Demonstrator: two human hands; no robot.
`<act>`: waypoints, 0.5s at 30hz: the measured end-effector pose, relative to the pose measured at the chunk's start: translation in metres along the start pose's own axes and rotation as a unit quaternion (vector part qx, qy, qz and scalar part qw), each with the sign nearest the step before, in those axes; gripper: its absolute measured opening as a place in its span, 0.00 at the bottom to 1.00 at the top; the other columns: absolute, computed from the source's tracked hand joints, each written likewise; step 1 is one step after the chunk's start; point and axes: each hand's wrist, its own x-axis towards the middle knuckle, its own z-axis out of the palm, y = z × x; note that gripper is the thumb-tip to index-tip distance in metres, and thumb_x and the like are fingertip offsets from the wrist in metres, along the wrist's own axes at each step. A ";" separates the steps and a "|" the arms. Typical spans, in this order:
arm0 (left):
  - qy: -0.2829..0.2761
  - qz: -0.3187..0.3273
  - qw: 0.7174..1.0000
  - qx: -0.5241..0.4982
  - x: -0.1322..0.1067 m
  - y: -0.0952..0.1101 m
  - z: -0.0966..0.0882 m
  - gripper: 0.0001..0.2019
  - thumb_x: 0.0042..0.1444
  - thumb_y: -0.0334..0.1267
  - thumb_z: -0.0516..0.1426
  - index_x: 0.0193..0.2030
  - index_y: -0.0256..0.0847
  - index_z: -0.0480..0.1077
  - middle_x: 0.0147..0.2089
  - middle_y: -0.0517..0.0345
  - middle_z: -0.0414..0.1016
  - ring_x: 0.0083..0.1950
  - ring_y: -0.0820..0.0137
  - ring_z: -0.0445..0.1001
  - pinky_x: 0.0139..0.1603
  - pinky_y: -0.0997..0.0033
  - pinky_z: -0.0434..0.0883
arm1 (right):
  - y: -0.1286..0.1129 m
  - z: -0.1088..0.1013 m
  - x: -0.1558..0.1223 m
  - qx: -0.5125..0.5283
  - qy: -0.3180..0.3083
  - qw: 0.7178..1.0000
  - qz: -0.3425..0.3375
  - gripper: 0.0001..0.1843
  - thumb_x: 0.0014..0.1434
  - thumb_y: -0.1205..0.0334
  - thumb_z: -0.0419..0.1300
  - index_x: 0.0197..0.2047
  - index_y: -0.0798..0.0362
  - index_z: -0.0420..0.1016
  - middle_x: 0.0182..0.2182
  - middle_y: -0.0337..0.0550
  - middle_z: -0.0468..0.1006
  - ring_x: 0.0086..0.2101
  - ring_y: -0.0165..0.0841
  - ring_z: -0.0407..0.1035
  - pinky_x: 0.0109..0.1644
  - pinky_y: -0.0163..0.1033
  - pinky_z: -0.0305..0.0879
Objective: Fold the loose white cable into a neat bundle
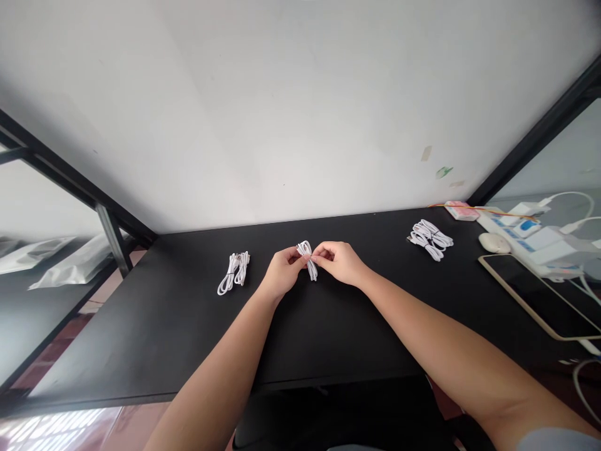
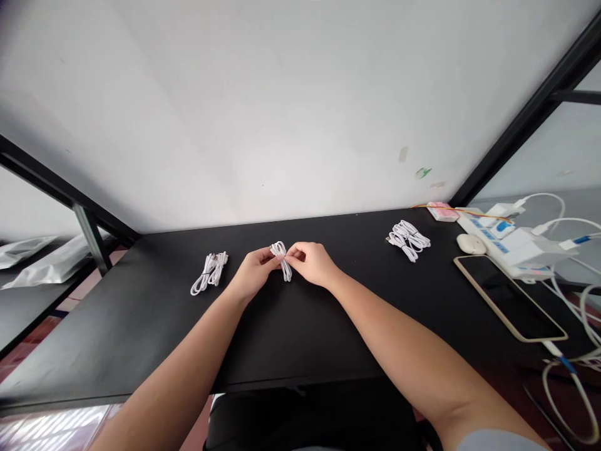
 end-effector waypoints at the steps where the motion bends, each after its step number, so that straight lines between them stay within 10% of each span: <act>1: 0.003 0.007 1.000 0.010 0.000 0.001 0.000 0.13 0.56 0.45 0.64 0.39 0.36 0.77 0.36 0.54 0.79 0.38 0.67 0.75 0.45 0.65 0.72 | 0.001 0.000 0.001 0.008 0.000 1.000 0.011 0.07 0.59 0.59 0.64 0.34 0.53 0.79 0.29 0.41 0.81 0.29 0.31 0.73 0.35 0.36 0.68; 15: 0.024 0.044 0.998 0.031 0.000 0.001 0.001 0.14 0.58 0.46 0.63 0.42 0.38 0.78 0.37 0.54 0.79 0.40 0.65 0.77 0.44 0.66 0.72 | 0.002 0.003 -0.001 0.037 0.019 0.999 -0.010 0.08 0.58 0.57 0.66 0.36 0.52 0.80 0.33 0.42 0.83 0.33 0.33 0.76 0.38 0.36 0.72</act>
